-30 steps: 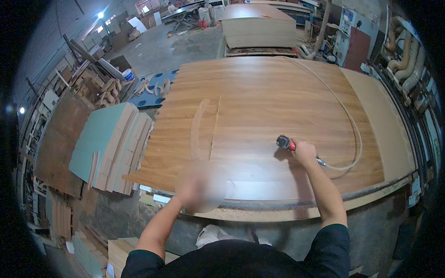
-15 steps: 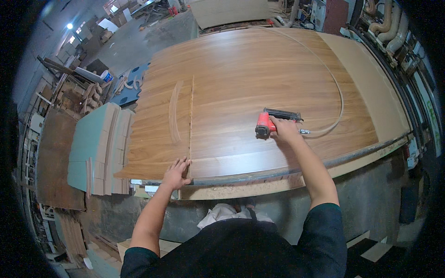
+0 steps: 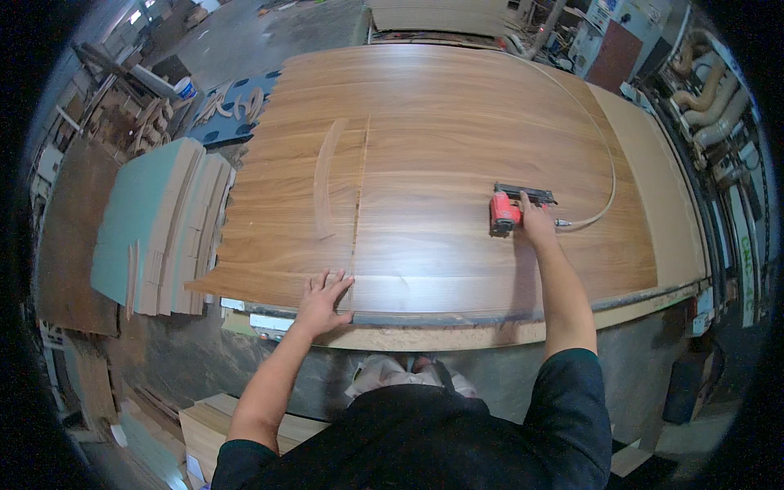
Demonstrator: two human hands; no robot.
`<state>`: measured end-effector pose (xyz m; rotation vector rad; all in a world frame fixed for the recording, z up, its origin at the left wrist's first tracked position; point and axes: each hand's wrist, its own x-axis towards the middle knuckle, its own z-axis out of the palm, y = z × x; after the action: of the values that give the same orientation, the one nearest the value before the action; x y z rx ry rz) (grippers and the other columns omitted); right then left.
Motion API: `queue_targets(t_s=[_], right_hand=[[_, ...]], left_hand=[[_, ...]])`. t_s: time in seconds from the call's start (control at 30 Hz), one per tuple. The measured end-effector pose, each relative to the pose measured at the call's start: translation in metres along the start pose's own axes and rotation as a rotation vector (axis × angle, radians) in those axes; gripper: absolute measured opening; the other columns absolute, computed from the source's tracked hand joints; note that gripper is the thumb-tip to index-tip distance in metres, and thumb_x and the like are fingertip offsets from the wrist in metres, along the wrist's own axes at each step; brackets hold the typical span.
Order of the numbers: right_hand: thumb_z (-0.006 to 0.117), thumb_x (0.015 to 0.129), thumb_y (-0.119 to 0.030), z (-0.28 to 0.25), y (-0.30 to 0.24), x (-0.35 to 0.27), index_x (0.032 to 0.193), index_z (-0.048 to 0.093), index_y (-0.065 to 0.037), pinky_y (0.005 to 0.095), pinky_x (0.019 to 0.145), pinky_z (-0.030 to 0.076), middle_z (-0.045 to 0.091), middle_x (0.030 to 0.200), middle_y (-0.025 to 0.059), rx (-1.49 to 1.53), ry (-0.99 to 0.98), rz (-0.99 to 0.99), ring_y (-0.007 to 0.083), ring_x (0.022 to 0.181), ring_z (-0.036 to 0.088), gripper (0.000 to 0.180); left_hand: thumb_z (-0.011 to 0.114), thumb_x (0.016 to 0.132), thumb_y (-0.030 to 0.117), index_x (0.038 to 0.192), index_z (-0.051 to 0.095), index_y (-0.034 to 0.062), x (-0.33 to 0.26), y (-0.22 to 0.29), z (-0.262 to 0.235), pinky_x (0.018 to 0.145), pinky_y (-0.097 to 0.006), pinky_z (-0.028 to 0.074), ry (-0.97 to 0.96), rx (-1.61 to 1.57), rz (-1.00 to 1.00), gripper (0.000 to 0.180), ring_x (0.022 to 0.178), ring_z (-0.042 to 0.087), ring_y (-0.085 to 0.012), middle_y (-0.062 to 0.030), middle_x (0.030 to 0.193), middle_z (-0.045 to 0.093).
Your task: The person positions thin wood strips onto a large wooden panel, measures the placement with a tape measure, and fastens the strips using a pneumatic nail gun.
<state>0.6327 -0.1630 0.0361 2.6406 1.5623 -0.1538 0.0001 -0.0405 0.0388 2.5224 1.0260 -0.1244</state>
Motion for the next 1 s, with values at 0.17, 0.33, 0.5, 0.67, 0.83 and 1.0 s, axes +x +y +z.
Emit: queue_targets(t_s=[0.17,0.33,0.5,0.67,0.83,1.0], right_hand=[[0.083,0.095,-0.009,0.026,0.006,0.012,0.184,0.024,-0.012,0.0541,0.117,0.056,0.07,0.154,0.0228,-0.101,-0.015,0.091,0.0413,0.139,0.07,0.107],[0.076,0.104,-0.02,0.003,-0.026,0.027,0.173,0.048,-0.01,0.0565,0.122,0.05,0.063,0.163,0.0194,-0.396,0.04,0.133,0.0396,0.143,0.064,0.075],[0.076,0.101,-0.017,-0.032,-0.199,0.064,0.153,0.068,-0.006,0.0556,0.115,0.057,0.07,0.149,0.0246,0.101,0.217,-0.273,0.0465,0.134,0.069,0.053],[0.086,0.097,-0.03,-0.005,-0.422,0.071,0.157,0.062,0.005,0.0579,0.121,0.054,0.062,0.155,0.0376,0.75,0.066,-0.431,0.0538,0.142,0.064,0.074],[0.088,0.093,-0.055,0.029,-0.566,0.031,0.158,0.055,0.017,0.0582,0.135,0.037,0.047,0.17,0.0397,0.617,0.114,-0.04,0.0575,0.155,0.046,0.102],[0.092,0.092,-0.05,0.063,-0.579,0.062,0.147,0.069,0.007,0.0576,0.127,0.047,0.049,0.171,0.0351,0.53,-0.056,0.038,0.0544,0.155,0.052,0.083]], left_hand=[[0.091,0.085,0.049,0.177,0.047,0.0332,0.0,-0.001,0.01,0.137,-0.081,0.017,0.046,-0.019,0.03,0.103,0.174,0.028,-0.0462,-0.0059,0.189,0.04],[0.085,0.088,0.053,0.18,0.043,0.0329,0.002,-0.001,0.02,0.135,-0.085,0.013,0.092,-0.001,0.065,0.103,0.176,0.027,-0.0445,-0.0078,0.19,0.038],[0.086,0.085,0.05,0.175,0.051,0.0287,-0.005,-0.002,0.018,0.135,-0.086,0.011,0.147,-0.064,0.067,0.099,0.174,0.029,-0.048,-0.011,0.187,0.043],[0.086,0.085,0.054,0.175,0.05,0.0295,0.001,0.001,0.021,0.135,-0.086,0.01,0.138,-0.019,0.062,0.1,0.175,0.027,-0.0465,-0.0091,0.187,0.043],[0.086,0.086,0.056,0.177,0.047,0.0263,-0.001,-0.002,0.027,0.135,-0.085,0.009,0.147,-0.026,0.036,0.103,0.177,0.023,-0.0442,-0.0082,0.187,0.042],[0.089,0.084,0.052,0.173,0.049,0.0255,-0.002,0.003,0.026,0.135,-0.086,0.008,0.128,-0.055,-0.012,0.101,0.178,0.022,-0.0408,-0.0047,0.189,0.039]])
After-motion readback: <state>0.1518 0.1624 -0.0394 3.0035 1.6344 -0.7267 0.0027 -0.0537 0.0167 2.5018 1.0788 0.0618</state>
